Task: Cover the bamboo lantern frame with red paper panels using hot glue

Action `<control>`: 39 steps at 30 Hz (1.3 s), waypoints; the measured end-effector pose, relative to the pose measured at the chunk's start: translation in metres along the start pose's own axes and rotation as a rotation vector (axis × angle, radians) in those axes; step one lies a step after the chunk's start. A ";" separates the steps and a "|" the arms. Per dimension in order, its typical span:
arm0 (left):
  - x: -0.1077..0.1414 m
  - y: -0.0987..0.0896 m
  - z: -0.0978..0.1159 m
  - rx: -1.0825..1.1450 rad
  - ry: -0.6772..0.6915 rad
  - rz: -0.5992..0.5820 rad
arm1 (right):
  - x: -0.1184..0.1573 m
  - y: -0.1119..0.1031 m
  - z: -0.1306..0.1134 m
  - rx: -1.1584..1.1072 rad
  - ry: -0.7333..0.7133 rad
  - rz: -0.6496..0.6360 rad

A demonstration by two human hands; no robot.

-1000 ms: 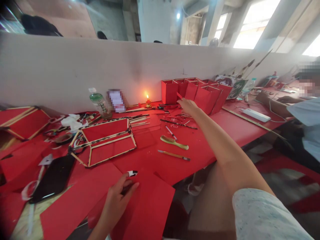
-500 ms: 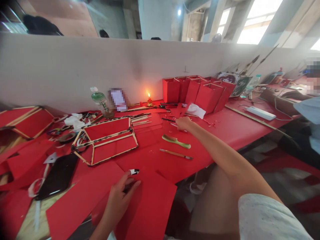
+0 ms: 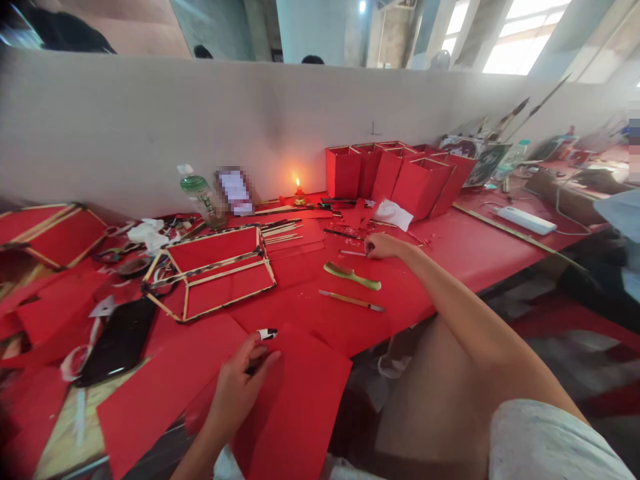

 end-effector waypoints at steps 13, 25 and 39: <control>0.001 -0.001 0.001 0.011 0.003 0.033 | 0.010 -0.002 -0.052 0.109 -0.001 0.248; 0.001 -0.001 0.001 0.032 0.041 0.070 | -0.009 0.006 -0.090 0.320 -0.074 0.091; 0.003 -0.001 0.003 0.022 0.045 0.045 | -0.013 0.002 -0.071 0.122 -0.125 0.095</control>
Point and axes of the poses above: each hand's wrist, its own x-axis away from the middle knuckle, its own y-axis out of the palm, z = x × y, the point moved 5 cm from there along -x, towards the middle knuckle, and after that the axes turned 3 degrees about -z, right-handed, at the moved point
